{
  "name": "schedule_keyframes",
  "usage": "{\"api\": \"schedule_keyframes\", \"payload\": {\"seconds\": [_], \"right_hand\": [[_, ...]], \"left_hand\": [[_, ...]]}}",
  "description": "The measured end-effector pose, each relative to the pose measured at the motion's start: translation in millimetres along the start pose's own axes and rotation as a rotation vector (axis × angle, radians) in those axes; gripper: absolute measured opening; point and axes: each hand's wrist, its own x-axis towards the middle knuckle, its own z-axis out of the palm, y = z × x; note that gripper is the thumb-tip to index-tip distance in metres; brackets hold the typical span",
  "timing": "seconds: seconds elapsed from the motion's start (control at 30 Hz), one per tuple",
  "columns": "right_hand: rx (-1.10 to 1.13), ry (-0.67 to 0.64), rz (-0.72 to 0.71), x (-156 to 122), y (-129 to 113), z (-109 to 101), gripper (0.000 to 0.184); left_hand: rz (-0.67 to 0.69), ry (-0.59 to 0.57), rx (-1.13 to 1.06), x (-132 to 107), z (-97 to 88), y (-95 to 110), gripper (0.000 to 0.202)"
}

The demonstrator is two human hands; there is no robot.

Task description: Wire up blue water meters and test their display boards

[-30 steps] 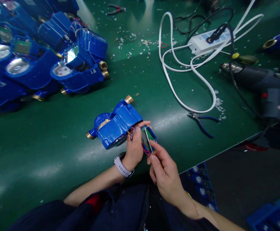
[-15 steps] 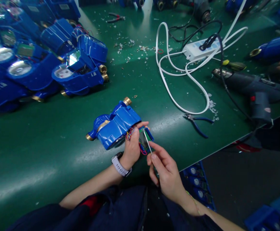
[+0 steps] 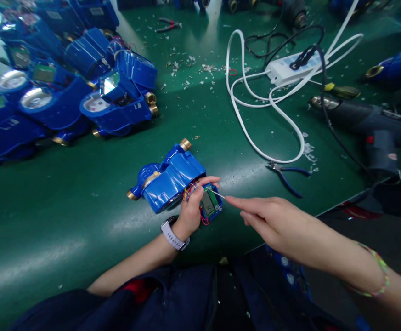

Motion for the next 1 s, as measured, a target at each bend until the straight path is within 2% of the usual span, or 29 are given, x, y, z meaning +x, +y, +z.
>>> {"api": "schedule_keyframes", "payload": {"seconds": [0.1,0.2,0.37,0.47,0.6,0.67,0.83,0.93,1.0], "right_hand": [[-0.127,-0.065,-0.043,6.8,-3.2,-13.8,0.040],[-0.114,-0.043,-0.042,11.3,-0.9,-10.5,0.041],[0.038,0.085,0.028,8.2,0.1,17.7,0.046],[-0.099,0.140,0.041,2.3,-3.8,36.9,0.051],[-0.347,0.132,0.120,-1.6,-6.7,55.7,0.060],[-0.277,0.154,0.124,-0.8,-6.8,61.5,0.058],[0.173,0.329,0.087,3.6,-9.6,78.2,0.048],[0.331,0.398,0.147,6.8,-13.5,91.1,0.045],[0.414,0.386,0.204,9.3,-14.4,95.2,0.040]], "left_hand": [[0.010,0.024,0.011,-0.5,1.0,-1.2,0.043],[0.001,0.063,0.006,-1.0,3.5,-1.9,0.042],[0.000,0.105,0.063,-1.1,7.0,0.9,0.042],[0.018,0.109,0.093,-0.5,6.7,1.1,0.042],[0.045,0.104,0.097,1.0,6.2,-0.2,0.041],[0.047,0.105,0.087,1.4,6.9,0.1,0.040],[0.051,0.125,0.091,0.5,9.0,1.5,0.037],[0.064,0.123,0.120,0.0,9.3,1.4,0.037],[0.077,0.112,0.155,0.0,9.2,1.5,0.038]]}}
